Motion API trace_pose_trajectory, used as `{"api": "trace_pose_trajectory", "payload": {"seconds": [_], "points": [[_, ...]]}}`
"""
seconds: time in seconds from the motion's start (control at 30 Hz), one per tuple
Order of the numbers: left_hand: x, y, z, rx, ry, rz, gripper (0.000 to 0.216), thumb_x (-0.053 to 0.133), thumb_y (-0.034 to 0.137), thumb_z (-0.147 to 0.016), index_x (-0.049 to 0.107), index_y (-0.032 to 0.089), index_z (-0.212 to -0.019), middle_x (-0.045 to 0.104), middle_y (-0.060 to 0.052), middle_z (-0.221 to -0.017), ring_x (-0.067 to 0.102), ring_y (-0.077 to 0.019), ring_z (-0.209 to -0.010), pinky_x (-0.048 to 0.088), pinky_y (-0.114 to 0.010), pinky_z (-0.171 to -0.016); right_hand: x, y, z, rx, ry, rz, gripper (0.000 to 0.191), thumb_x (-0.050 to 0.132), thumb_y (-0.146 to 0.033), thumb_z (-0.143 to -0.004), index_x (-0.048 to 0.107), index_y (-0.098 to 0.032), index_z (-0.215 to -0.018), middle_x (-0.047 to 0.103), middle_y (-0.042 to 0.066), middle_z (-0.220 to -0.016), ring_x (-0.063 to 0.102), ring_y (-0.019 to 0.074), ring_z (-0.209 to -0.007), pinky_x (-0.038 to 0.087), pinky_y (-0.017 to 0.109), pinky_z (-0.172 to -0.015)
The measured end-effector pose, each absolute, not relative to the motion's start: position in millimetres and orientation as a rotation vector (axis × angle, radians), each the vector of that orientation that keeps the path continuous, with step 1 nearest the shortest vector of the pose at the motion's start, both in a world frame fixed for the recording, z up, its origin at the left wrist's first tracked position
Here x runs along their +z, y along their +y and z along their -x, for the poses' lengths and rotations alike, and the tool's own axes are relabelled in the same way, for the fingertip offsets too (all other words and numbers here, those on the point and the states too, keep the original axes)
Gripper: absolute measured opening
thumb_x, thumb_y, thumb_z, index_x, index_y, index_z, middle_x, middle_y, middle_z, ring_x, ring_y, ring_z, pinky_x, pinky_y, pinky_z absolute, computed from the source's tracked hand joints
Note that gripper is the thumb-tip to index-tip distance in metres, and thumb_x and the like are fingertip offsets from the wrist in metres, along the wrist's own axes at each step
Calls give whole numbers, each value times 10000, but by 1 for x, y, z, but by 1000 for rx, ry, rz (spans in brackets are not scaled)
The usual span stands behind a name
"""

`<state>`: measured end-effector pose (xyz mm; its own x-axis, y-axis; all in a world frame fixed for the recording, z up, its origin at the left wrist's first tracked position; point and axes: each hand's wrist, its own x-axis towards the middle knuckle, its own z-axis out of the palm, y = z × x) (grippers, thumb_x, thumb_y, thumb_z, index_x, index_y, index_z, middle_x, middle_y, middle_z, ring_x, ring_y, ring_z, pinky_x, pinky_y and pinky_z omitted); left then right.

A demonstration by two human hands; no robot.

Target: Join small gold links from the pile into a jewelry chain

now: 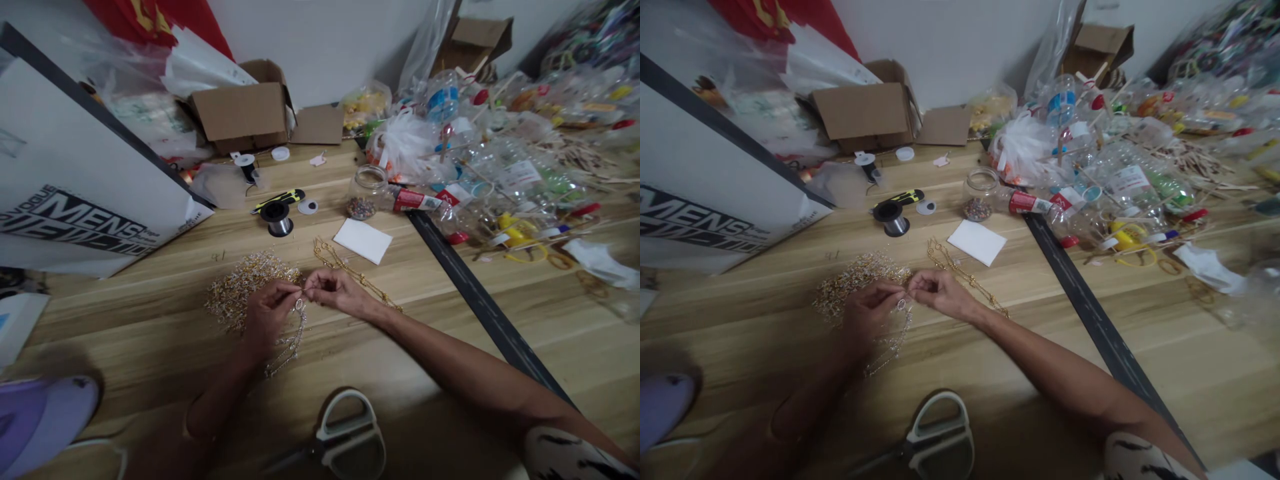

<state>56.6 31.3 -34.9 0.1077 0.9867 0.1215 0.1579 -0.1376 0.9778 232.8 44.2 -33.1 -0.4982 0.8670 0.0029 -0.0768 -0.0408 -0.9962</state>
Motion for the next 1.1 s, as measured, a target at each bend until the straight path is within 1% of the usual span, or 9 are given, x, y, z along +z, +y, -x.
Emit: {"api": "trace_pose_trajectory", "payload": {"seconds": [0.23, 0.43, 0.53, 0.7, 0.97, 1.1], "points": [[-36, 31, -57, 1167, 1195, -1456, 37, 690, 186, -687, 662, 166, -698, 653, -9, -730, 611, -131, -700, 482, -237, -664, -36, 46, -234, 1640, -1465, 898, 204, 649, -323, -765, 593, -129, -795, 512, -35, -623, 415, 60, -523, 317, 184, -487], [-33, 31, -57, 1163, 1197, -1457, 35, 693, 183, -678, 662, 166, -684, 643, -2, -700, 596, -123, -675, 472, -230, -644, -36, 45, -231, 1652, -1416, 876, 213, 705, -291, -715, 599, -127, -800, 559, -23, -676, 483, 67, -594, 373, 192, -566], [-31, 31, -58, 1160, 1198, -1444, 33, 694, 175, -673, 663, 164, -675, 638, -1, -701, 593, -120, -672, 467, -222, -635, -34, 45, -231, 1642, -1417, 900, 224, 704, -309, -719, 602, -127, -799, 553, -28, -662, 472, 62, -574, 361, 186, -540], [-34, 31, -58, 1131, 1183, -1453, 41, 688, 188, -686, 655, 163, -686, 637, -5, -686, 598, -124, -644, 474, -233, -623, -31, 44, -232, 1602, -1466, 935, 234, 635, -352, -780, 595, -122, -772, 558, -19, -646, 452, 58, -527, 345, 178, -486], [-38, 33, -56, 1117, 1197, -1444, 41, 696, 186, -684, 667, 166, -705, 649, -3, -701, 606, -123, -662, 477, -230, -634, -32, 44, -232, 1572, -1510, 938, 241, 604, -355, -801, 574, -122, -744, 505, -37, -591, 426, 55, -503, 327, 177, -478], [-36, 32, -56, 1123, 1217, -1447, 40, 698, 184, -681, 667, 168, -699, 646, 5, -681, 599, -115, -640, 475, -222, -623, -32, 44, -232, 1596, -1480, 953, 256, 621, -371, -783, 570, -123, -743, 509, -32, -608, 426, 57, -514, 328, 182, -485]]}}
